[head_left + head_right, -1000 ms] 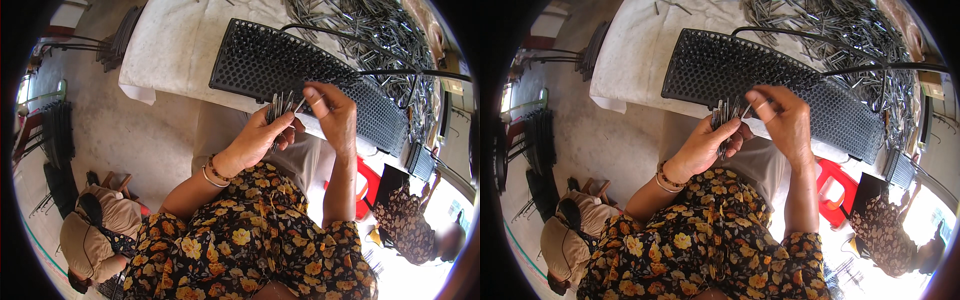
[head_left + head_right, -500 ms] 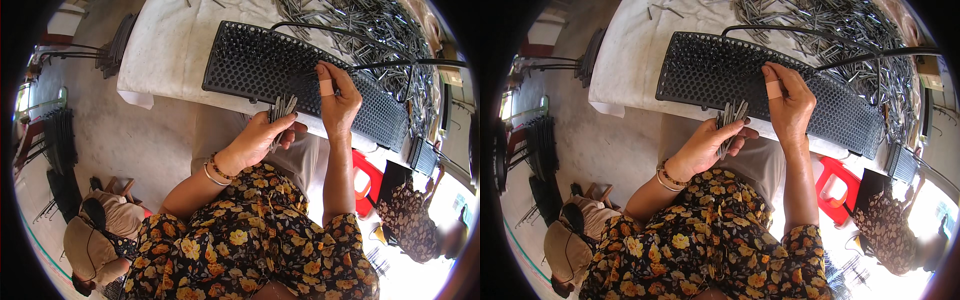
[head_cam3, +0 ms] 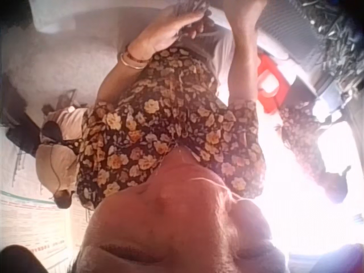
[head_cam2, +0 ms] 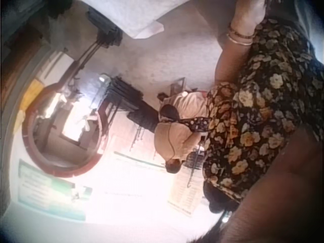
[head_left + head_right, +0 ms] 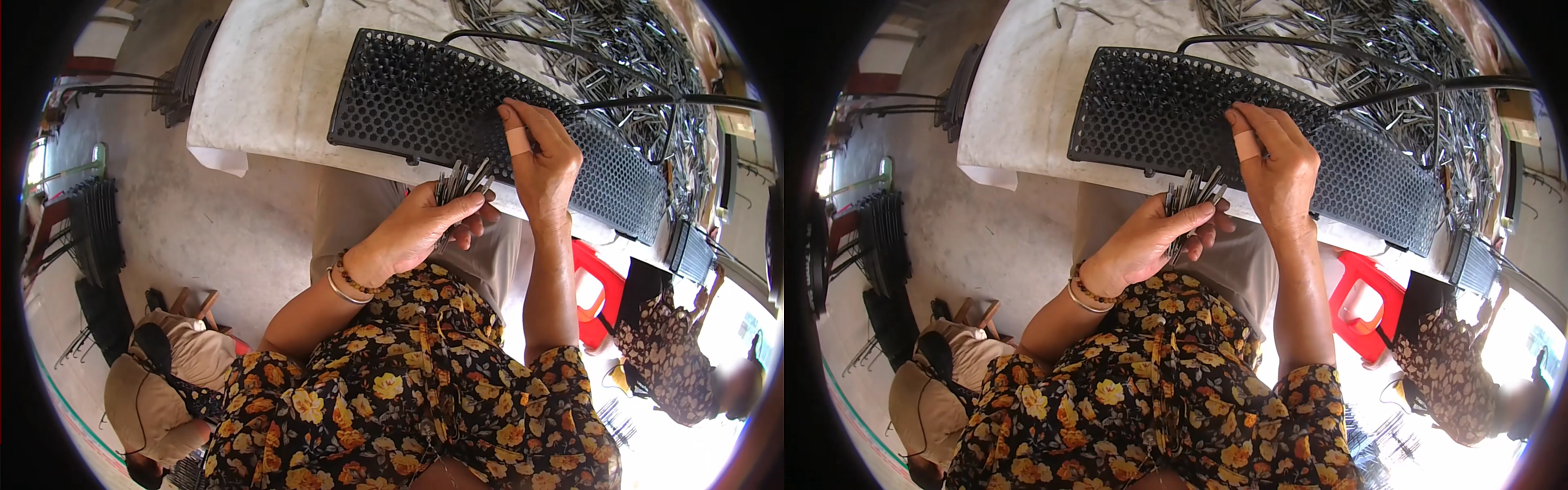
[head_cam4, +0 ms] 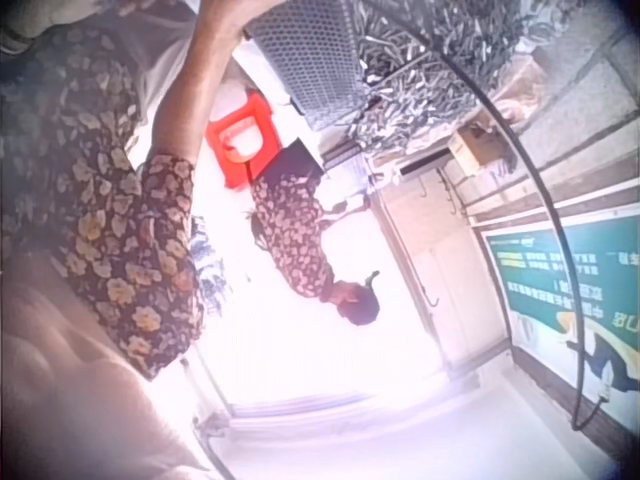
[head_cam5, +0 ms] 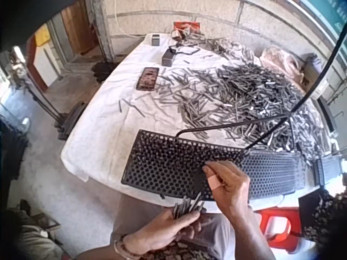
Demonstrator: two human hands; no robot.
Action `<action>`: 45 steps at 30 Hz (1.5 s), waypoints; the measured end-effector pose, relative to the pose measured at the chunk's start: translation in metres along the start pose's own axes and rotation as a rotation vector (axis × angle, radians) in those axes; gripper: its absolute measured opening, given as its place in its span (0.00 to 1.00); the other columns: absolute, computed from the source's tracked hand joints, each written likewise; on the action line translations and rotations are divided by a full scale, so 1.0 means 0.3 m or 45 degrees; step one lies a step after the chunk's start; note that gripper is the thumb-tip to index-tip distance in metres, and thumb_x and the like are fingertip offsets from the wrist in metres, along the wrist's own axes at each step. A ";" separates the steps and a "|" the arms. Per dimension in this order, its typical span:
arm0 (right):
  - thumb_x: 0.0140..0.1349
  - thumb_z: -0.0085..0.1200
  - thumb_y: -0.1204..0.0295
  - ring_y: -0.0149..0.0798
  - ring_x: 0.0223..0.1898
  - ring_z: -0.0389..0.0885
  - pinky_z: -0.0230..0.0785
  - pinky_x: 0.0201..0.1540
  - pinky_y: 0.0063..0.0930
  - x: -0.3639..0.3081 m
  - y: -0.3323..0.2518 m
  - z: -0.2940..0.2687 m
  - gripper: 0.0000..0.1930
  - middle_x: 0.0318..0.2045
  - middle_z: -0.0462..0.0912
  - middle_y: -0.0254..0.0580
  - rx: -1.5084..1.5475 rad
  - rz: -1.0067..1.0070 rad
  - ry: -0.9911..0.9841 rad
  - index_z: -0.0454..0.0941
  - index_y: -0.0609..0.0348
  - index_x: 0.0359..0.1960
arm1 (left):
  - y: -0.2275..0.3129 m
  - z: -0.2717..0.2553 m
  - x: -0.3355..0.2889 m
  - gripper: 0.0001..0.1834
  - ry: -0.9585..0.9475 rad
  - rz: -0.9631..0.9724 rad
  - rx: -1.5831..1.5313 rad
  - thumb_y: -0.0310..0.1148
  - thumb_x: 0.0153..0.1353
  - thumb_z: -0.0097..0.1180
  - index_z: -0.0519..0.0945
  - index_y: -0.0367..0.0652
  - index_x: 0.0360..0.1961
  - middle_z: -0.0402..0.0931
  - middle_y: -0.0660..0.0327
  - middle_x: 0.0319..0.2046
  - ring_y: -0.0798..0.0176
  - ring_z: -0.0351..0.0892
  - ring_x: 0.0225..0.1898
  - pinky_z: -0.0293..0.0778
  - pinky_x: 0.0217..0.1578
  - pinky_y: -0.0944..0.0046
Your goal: Inserting small metal pins into a perforated grid/tray as part of a fabrication process.
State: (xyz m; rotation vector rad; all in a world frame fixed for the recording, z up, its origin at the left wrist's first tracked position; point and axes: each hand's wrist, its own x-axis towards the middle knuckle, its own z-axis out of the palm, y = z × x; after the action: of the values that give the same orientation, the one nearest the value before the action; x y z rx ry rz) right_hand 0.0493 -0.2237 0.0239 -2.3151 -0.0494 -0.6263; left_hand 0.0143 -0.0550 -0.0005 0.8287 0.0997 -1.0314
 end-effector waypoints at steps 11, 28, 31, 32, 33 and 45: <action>0.56 0.61 0.73 0.27 0.21 0.70 0.65 0.24 0.23 -0.013 -0.033 -0.067 0.08 0.29 0.77 0.39 0.243 0.202 -0.286 0.83 0.61 0.37 | 0.001 0.009 -0.007 0.14 0.038 0.151 -0.050 0.36 0.68 0.47 0.75 0.38 0.48 0.79 0.60 0.38 0.73 0.75 0.33 0.72 0.34 0.71; 0.60 0.59 0.69 0.21 0.19 0.69 0.60 0.22 0.14 0.008 -0.009 -0.141 0.11 0.22 0.79 0.31 0.487 0.761 -0.179 0.82 0.67 0.38 | -0.022 -0.002 0.007 0.16 0.088 0.163 0.078 0.38 0.70 0.45 0.75 0.39 0.49 0.78 0.61 0.36 0.74 0.74 0.31 0.72 0.29 0.72; 0.60 0.59 0.70 0.20 0.19 0.69 0.61 0.22 0.15 -0.004 -0.010 -0.135 0.11 0.22 0.79 0.30 0.565 0.804 -0.231 0.82 0.66 0.39 | -0.021 0.010 0.006 0.17 0.100 0.178 0.022 0.39 0.70 0.44 0.74 0.39 0.50 0.78 0.60 0.38 0.72 0.75 0.35 0.73 0.31 0.71; 0.60 0.59 0.70 0.20 0.19 0.69 0.61 0.22 0.15 -0.012 -0.010 -0.132 0.11 0.22 0.79 0.30 0.566 0.806 -0.232 0.82 0.66 0.39 | -0.018 0.019 0.006 0.17 0.116 0.183 -0.010 0.40 0.70 0.44 0.74 0.39 0.51 0.78 0.60 0.39 0.71 0.76 0.37 0.74 0.32 0.70; 0.60 0.59 0.70 0.20 0.19 0.69 0.62 0.22 0.15 -0.022 -0.010 -0.127 0.11 0.22 0.79 0.31 0.592 0.806 -0.339 0.82 0.66 0.39 | -0.013 0.027 0.004 0.17 0.119 0.181 -0.010 0.40 0.70 0.44 0.74 0.39 0.51 0.78 0.60 0.39 0.71 0.76 0.37 0.74 0.32 0.70; 0.56 0.62 0.71 0.21 0.22 0.73 0.67 0.24 0.16 -0.076 -0.023 -0.101 0.13 0.25 0.82 0.36 0.598 0.824 -0.428 0.82 0.64 0.41 | -0.040 0.030 0.009 0.13 0.185 0.248 0.009 0.37 0.67 0.49 0.76 0.38 0.43 0.79 0.58 0.36 0.67 0.79 0.35 0.78 0.30 0.68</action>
State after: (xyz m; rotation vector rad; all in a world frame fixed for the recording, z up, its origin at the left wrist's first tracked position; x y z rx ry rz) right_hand 0.0150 -0.2354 0.0367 -1.8012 0.3469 0.1009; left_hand 0.0037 -0.0657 -0.0021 0.9009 0.1357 -0.7889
